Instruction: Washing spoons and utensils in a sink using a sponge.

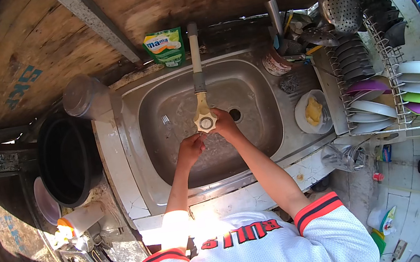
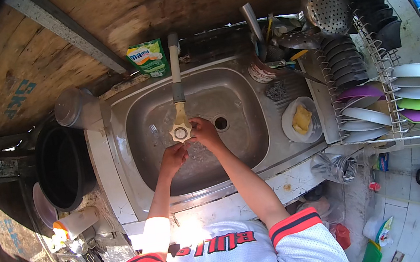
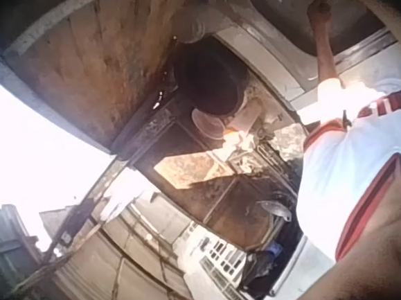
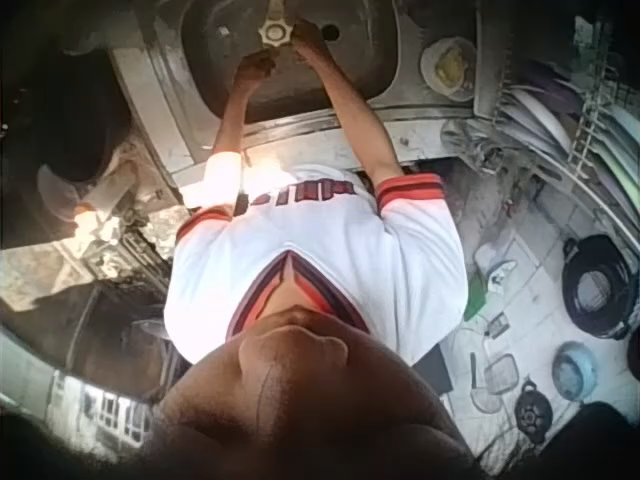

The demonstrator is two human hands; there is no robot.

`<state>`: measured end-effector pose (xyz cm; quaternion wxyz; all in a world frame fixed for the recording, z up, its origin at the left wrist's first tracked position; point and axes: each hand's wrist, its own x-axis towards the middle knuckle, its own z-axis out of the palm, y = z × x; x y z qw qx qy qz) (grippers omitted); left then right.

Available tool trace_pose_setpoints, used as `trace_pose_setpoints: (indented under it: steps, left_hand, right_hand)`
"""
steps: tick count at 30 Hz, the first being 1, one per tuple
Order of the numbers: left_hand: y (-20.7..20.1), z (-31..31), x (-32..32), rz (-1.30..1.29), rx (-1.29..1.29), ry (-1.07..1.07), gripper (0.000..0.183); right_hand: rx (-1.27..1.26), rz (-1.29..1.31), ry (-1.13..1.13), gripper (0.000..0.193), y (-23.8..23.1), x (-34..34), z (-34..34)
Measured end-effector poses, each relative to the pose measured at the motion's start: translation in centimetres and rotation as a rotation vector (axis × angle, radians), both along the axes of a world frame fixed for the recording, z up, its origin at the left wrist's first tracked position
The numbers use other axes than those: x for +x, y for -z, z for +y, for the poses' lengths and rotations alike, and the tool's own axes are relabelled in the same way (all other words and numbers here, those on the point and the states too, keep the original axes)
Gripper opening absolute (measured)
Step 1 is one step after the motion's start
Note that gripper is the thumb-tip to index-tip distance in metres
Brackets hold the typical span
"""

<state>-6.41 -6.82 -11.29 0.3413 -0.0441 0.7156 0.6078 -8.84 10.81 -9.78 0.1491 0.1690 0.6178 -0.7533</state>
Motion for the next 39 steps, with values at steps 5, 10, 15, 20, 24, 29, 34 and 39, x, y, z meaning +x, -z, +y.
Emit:
trace_pose_setpoints:
  steps: [5,10,15,20,24,29,34,39]
  left_hand:
    - [-0.4,-2.7,2.8,0.670,-0.473,-0.126,0.018]
    - [-0.5,-4.4,3.2,0.813,-0.677,-0.212,0.023]
    - [-1.5,-2.7,2.6,0.837,-0.558,-0.184,0.019]
    - [-1.1,-0.4,1.9,0.909,-0.678,-0.130,0.012]
    - [-0.7,0.6,0.9,0.866,-0.475,-0.150,0.012]
    - [-2.0,0.4,0.9,0.334,-0.214,-0.215,0.015]
    - [-0.8,-1.6,1.9,0.482,-0.334,-0.200,0.016]
    - [-1.6,-4.4,4.3,0.379,-0.515,-0.165,0.016]
  right_hand:
    - [-0.775,-0.196,0.158,0.029,4.4,0.2,-5.0]
    - [-0.536,-0.298,0.111,0.025,4.3,-0.3,-6.2]
    - [-0.146,-0.202,0.031,0.022,3.0,0.0,-4.2]
    - [-0.146,-0.302,0.023,0.023,1.1,-0.5,-2.4]
    - [-0.030,0.079,0.008,0.029,1.6,-1.0,0.5]
    - [0.456,0.217,-0.108,0.030,0.5,-1.3,0.7]
    - [0.825,0.367,-0.318,0.023,3.6,-0.8,0.1]
    - [0.090,-0.113,-0.046,0.009,2.8,0.7,-4.6]
